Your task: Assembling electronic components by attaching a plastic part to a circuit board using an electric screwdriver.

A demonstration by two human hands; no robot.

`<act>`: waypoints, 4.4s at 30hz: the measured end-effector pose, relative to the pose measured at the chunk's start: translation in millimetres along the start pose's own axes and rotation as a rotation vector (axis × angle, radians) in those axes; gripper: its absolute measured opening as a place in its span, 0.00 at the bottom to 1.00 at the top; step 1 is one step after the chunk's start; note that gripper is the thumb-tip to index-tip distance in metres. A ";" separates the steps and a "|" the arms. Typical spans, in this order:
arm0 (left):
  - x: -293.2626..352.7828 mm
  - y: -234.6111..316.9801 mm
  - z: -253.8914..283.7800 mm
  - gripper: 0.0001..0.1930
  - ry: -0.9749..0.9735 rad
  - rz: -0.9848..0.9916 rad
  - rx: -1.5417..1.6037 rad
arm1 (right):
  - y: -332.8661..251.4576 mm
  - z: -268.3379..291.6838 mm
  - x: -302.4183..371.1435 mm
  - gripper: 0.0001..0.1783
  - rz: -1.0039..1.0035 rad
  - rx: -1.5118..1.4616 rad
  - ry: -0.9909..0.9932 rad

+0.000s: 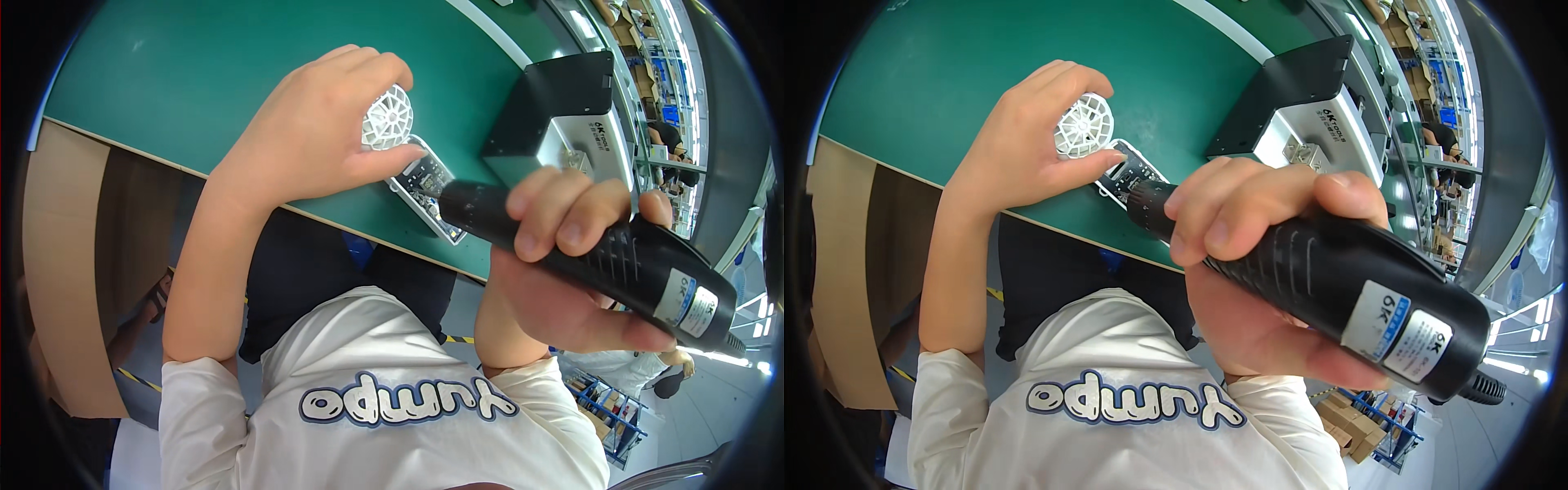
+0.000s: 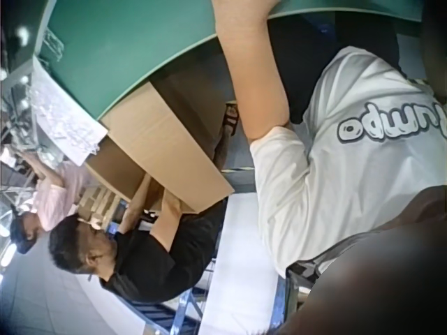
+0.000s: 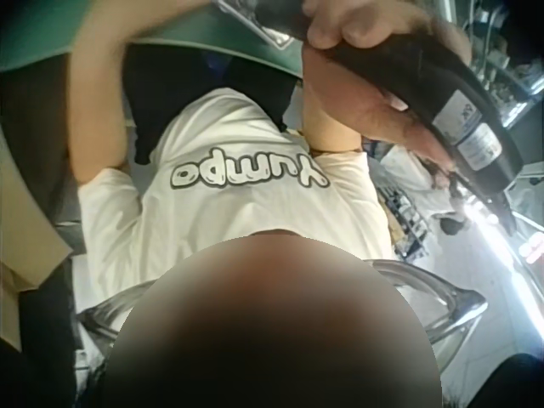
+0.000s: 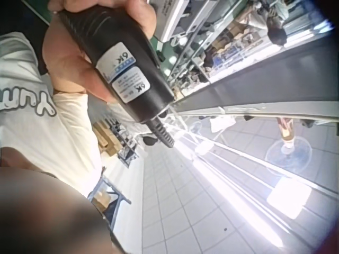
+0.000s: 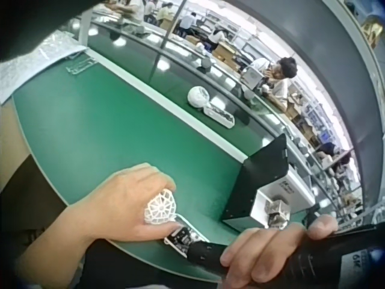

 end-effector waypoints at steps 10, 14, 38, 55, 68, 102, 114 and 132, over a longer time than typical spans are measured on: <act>-1.7 -0.4 -1.9 0.21 -0.004 0.017 0.002 | 2.2 -1.0 -4.4 0.51 -0.010 -0.003 -0.038; -1.0 -1.1 -1.7 0.21 -0.012 0.027 0.003 | 6.6 0.9 -11.2 0.51 -0.042 -0.025 -0.036; -4.8 6.4 -1.0 0.21 -0.041 0.006 0.010 | -22.7 15.5 -25.0 0.48 0.062 -0.065 -0.156; 5.1 3.2 21.0 0.22 -0.033 0.075 -0.069 | -108.3 133.0 -3.8 0.53 0.654 0.113 0.407; 152.1 -66.0 305.1 0.24 0.896 0.701 -0.683 | -102.4 354.7 174.9 0.18 0.112 -0.322 0.444; -182.9 -222.6 51.0 0.14 0.225 0.509 -0.851 | -65.2 276.6 219.6 0.33 -0.118 -0.332 1.066; -220.8 -364.1 201.1 0.34 0.907 0.928 -0.824 | -58.0 288.5 218.7 0.32 -0.239 -0.104 1.373; -262.0 -245.7 106.4 0.31 0.706 -0.129 -0.364 | -61.0 276.3 204.2 0.34 -0.218 -0.160 1.247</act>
Point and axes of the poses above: each hand's wrist, its own x-axis away from the middle knuckle, its own z-axis out of the back of the hand, y = z × x, the point moved 5 cm from there along -x, towards the middle knuckle, and after that the axes turned 2 degrees about z, right-handed, at the moved point
